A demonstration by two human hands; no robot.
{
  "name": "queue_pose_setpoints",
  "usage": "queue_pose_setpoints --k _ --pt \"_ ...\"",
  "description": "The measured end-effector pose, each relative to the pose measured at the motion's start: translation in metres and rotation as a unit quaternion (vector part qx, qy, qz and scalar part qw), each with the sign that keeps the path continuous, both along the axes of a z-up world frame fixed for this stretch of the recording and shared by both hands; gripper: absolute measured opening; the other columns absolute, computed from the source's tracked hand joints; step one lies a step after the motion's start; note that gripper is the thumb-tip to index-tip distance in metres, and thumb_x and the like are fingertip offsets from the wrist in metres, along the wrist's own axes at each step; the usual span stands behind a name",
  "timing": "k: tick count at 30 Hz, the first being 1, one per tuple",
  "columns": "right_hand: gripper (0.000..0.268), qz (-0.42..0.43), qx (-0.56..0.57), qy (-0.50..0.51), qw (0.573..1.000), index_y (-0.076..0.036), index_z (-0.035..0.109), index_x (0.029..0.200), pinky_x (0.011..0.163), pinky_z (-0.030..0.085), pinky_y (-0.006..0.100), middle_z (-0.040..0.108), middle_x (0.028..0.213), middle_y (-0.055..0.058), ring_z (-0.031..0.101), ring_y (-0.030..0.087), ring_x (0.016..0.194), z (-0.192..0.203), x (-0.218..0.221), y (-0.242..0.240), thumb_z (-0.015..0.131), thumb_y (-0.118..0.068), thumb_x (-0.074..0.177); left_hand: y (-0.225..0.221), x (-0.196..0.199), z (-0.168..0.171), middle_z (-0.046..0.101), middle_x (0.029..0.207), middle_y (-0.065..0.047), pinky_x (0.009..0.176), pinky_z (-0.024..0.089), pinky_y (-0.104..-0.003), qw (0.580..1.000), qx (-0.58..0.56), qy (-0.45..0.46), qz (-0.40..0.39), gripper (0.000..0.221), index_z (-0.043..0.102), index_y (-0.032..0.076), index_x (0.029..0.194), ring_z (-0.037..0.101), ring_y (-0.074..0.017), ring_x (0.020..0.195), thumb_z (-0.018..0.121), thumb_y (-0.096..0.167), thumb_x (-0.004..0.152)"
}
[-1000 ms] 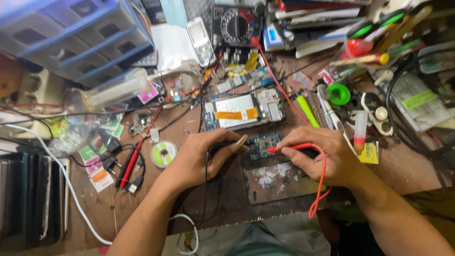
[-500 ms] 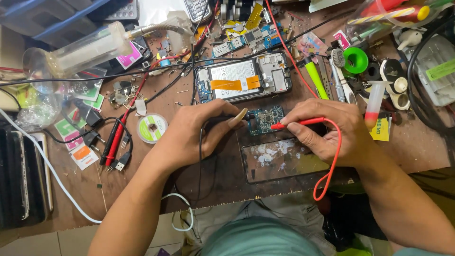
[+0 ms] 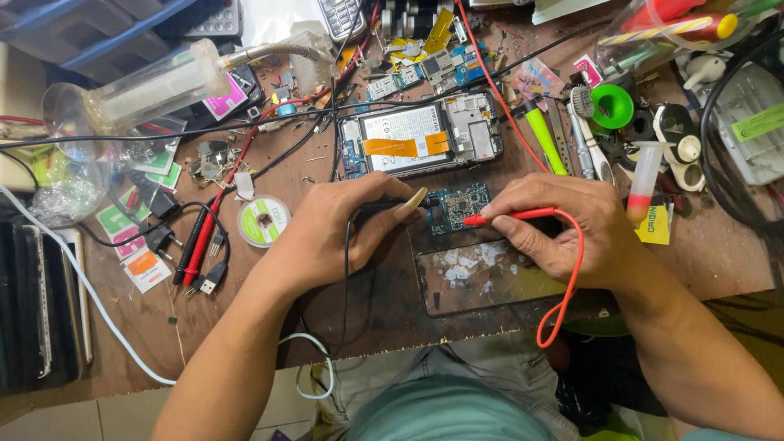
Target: Using multimeter probes to test electrical components on a smartphone motherboard.
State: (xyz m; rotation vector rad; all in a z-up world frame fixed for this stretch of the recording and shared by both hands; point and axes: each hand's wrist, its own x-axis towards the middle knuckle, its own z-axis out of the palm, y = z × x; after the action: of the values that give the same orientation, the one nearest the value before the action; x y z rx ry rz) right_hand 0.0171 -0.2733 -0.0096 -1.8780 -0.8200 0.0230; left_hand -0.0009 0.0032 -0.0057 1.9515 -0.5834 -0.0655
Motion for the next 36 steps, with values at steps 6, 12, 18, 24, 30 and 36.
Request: queue_pose_setpoints --k 6,12,18,24,30,36 --pt "0.006 0.005 -0.002 0.007 1.000 -0.004 0.075 0.093 0.076 0.060 0.042 0.075 0.081 0.013 0.075 0.031 0.075 0.0006 0.0017 -0.0012 0.069 -0.005 0.093 -0.0009 0.0007 0.0011 0.072 0.073 -0.018 0.057 0.060 -0.041 1.000 0.000 -0.003 -0.001 0.015 0.070 0.002 0.106 0.075 -0.0362 0.066 0.061 0.009 0.096" --pt "0.006 0.005 0.002 0.006 1.000 -0.004 0.075 0.093 0.076 0.060 0.041 0.075 0.081 0.013 0.076 0.031 0.076 0.0003 0.0006 -0.0005 0.069 -0.005 0.093 -0.0006 0.0014 0.0023 0.072 0.073 -0.018 0.057 0.060 -0.041 1.000 0.001 -0.004 -0.004 0.015 0.069 0.002 0.106 0.075 -0.0368 0.066 0.061 0.009 0.096" --pt "0.006 0.005 0.003 0.001 1.000 -0.004 0.075 0.093 0.077 0.060 0.042 0.075 0.082 0.013 0.076 0.032 0.077 -0.0016 0.0006 -0.0008 0.069 -0.005 0.093 0.0001 0.0011 0.0012 0.072 0.073 -0.018 0.056 0.060 -0.041 1.000 0.003 -0.005 -0.004 0.014 0.069 0.002 0.105 0.075 -0.0365 0.065 0.061 0.008 0.096" --pt "0.006 0.006 -0.003 -0.004 1.000 -0.005 0.075 0.094 0.076 0.060 0.042 0.075 0.082 0.012 0.076 0.032 0.078 -0.0025 0.0010 -0.0014 0.069 -0.007 0.093 -0.0004 -0.0001 0.0011 0.073 0.073 -0.017 0.057 0.060 -0.040 1.000 0.005 -0.004 -0.002 0.014 0.069 0.002 0.106 0.075 -0.0356 0.066 0.061 0.009 0.096" --pt "0.006 -0.002 -0.003 -0.021 1.000 -0.007 0.076 0.092 0.074 0.060 0.041 0.075 0.081 0.011 0.076 0.033 0.077 -0.0017 0.0011 -0.0003 0.070 -0.009 0.092 -0.0008 0.0001 0.0029 0.072 0.072 -0.017 0.055 0.060 -0.039 1.000 0.012 -0.007 -0.002 0.014 0.069 0.003 0.105 0.075 -0.0355 0.066 0.061 0.010 0.095" --pt "0.006 -0.008 0.000 -0.024 1.000 -0.007 0.076 0.092 0.074 0.060 0.042 0.076 0.079 0.012 0.077 0.033 0.076 -0.0066 0.0026 -0.0017 0.070 -0.010 0.091 -0.0019 0.0018 0.0090 0.072 0.071 -0.017 0.054 0.060 -0.039 1.000 0.016 0.001 -0.003 0.015 0.070 0.003 0.105 0.075 -0.0359 0.064 0.061 0.010 0.094"
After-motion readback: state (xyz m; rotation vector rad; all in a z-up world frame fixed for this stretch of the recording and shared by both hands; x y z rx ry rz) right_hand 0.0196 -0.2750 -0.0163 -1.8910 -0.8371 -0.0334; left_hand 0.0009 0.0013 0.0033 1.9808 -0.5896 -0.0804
